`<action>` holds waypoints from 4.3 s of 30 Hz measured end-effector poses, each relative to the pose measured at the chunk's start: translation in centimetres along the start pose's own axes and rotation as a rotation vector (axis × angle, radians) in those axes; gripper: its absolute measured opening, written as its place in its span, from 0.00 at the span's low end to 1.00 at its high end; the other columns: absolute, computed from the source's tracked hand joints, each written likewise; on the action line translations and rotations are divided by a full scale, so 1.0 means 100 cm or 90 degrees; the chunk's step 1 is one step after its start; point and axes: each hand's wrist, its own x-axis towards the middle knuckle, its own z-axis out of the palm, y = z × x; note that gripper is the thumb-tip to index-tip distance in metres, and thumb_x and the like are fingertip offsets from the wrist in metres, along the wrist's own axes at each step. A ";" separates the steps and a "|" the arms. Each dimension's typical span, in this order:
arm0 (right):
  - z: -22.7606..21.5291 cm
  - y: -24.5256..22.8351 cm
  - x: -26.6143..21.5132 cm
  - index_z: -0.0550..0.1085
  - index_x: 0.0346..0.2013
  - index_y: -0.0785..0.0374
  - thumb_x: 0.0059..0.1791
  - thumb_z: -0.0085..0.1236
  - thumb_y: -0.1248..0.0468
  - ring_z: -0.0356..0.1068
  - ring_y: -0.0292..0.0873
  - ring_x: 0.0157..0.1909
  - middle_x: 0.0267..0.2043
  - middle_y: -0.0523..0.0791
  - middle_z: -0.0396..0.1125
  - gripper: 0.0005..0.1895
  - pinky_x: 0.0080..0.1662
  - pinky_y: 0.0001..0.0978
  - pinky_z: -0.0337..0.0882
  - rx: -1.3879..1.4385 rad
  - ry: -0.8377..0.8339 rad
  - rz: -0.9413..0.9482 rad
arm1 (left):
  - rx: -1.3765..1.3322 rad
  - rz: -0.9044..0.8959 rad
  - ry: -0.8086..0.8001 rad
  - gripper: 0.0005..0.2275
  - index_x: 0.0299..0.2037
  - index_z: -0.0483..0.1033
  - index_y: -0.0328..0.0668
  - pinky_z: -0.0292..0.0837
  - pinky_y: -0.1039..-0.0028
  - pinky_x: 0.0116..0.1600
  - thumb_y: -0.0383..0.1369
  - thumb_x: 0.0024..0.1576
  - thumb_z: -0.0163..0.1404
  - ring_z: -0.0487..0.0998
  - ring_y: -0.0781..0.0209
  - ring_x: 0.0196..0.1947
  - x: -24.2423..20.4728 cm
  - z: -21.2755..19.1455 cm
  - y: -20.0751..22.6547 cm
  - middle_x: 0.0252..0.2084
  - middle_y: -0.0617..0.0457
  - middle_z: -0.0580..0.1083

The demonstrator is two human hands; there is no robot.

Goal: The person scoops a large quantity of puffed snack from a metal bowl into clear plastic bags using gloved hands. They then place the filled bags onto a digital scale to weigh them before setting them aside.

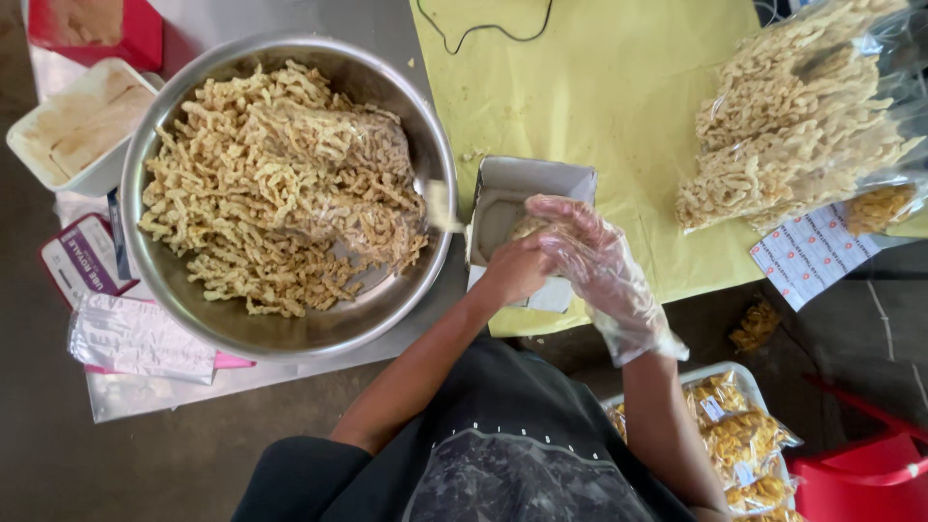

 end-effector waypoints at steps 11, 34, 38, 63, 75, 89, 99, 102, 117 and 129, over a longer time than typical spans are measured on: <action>-0.130 0.014 -0.089 0.79 0.45 0.63 0.55 0.60 0.62 0.67 0.35 0.34 0.39 0.46 0.74 0.08 0.36 0.24 0.67 -0.047 0.497 0.016 | -0.033 0.224 0.151 0.24 0.61 0.70 0.29 0.67 0.63 0.66 0.27 0.52 0.48 0.73 0.44 0.61 0.064 -0.107 0.180 0.63 0.37 0.70; -0.209 0.228 -0.178 0.77 0.50 0.67 0.49 0.60 0.58 0.72 0.38 0.37 0.41 0.46 0.75 0.19 0.38 0.29 0.72 0.139 0.568 0.293 | -0.028 0.203 0.097 0.27 0.65 0.66 0.38 0.68 0.62 0.66 0.30 0.52 0.53 0.70 0.46 0.65 0.448 0.155 0.111 0.69 0.42 0.65; -0.218 0.230 -0.177 0.76 0.51 0.68 0.50 0.60 0.60 0.71 0.37 0.37 0.42 0.47 0.75 0.19 0.38 0.27 0.70 0.128 0.557 0.302 | -0.053 0.223 0.137 0.24 0.66 0.67 0.42 0.67 0.56 0.63 0.36 0.59 0.53 0.67 0.41 0.65 0.423 0.134 0.131 0.70 0.39 0.61; -0.119 0.182 -0.001 0.75 0.51 0.66 0.52 0.58 0.64 0.71 0.37 0.37 0.42 0.46 0.75 0.14 0.38 0.25 0.68 -0.088 0.212 0.208 | -0.185 -0.770 0.567 0.19 0.64 0.67 0.36 0.77 0.55 0.43 0.35 0.64 0.47 0.79 0.46 0.40 -0.087 -0.147 -0.361 0.52 0.40 0.75; -0.045 0.229 -0.022 0.76 0.52 0.67 0.50 0.59 0.68 0.70 0.36 0.34 0.41 0.48 0.74 0.15 0.36 0.25 0.67 -0.107 0.229 0.262 | -0.895 -0.655 0.710 0.12 0.41 0.71 0.41 0.70 0.60 0.41 0.34 0.58 0.62 0.70 0.53 0.41 -0.078 -0.076 -0.444 0.45 0.49 0.70; 0.026 0.155 -0.032 0.76 0.52 0.66 0.51 0.58 0.66 0.69 0.35 0.36 0.40 0.45 0.74 0.15 0.38 0.23 0.67 -0.160 0.218 0.257 | -0.578 -0.136 1.015 0.05 0.47 0.73 0.37 0.70 0.72 0.52 0.27 0.64 0.53 0.70 0.65 0.46 -0.092 -0.045 -0.366 0.51 0.54 0.70; -0.023 0.162 -0.008 0.75 0.53 0.65 0.51 0.60 0.63 0.70 0.37 0.40 0.39 0.46 0.73 0.17 0.46 0.26 0.69 -0.191 0.083 0.147 | -0.450 0.100 0.942 0.07 0.53 0.75 0.41 0.70 0.66 0.70 0.29 0.67 0.51 0.73 0.55 0.65 -0.116 -0.122 -0.202 0.64 0.46 0.71; -0.043 0.167 -0.007 0.74 0.54 0.65 0.52 0.59 0.62 0.69 0.37 0.40 0.42 0.44 0.73 0.17 0.46 0.28 0.69 -0.193 0.045 0.112 | -0.331 0.094 0.920 0.08 0.53 0.77 0.41 0.70 0.64 0.71 0.30 0.67 0.52 0.74 0.52 0.64 -0.124 -0.151 -0.156 0.61 0.46 0.74; -0.019 -0.007 -0.021 0.53 0.73 0.54 0.41 0.65 0.72 0.70 0.41 0.58 0.67 0.47 0.61 0.49 0.56 0.35 0.75 0.007 0.092 0.002 | -0.703 0.205 0.423 0.07 0.46 0.73 0.36 0.76 0.63 0.39 0.32 0.67 0.48 0.77 0.59 0.33 -0.061 -0.163 0.068 0.50 0.45 0.81; -0.062 0.113 0.010 0.66 0.63 0.61 0.45 0.73 0.61 0.74 0.39 0.52 0.53 0.47 0.73 0.35 0.55 0.35 0.74 -0.518 0.119 -0.154 | -0.747 0.209 0.265 0.08 0.47 0.73 0.32 0.68 0.71 0.66 0.32 0.70 0.47 0.75 0.61 0.58 0.070 -0.001 -0.040 0.56 0.46 0.77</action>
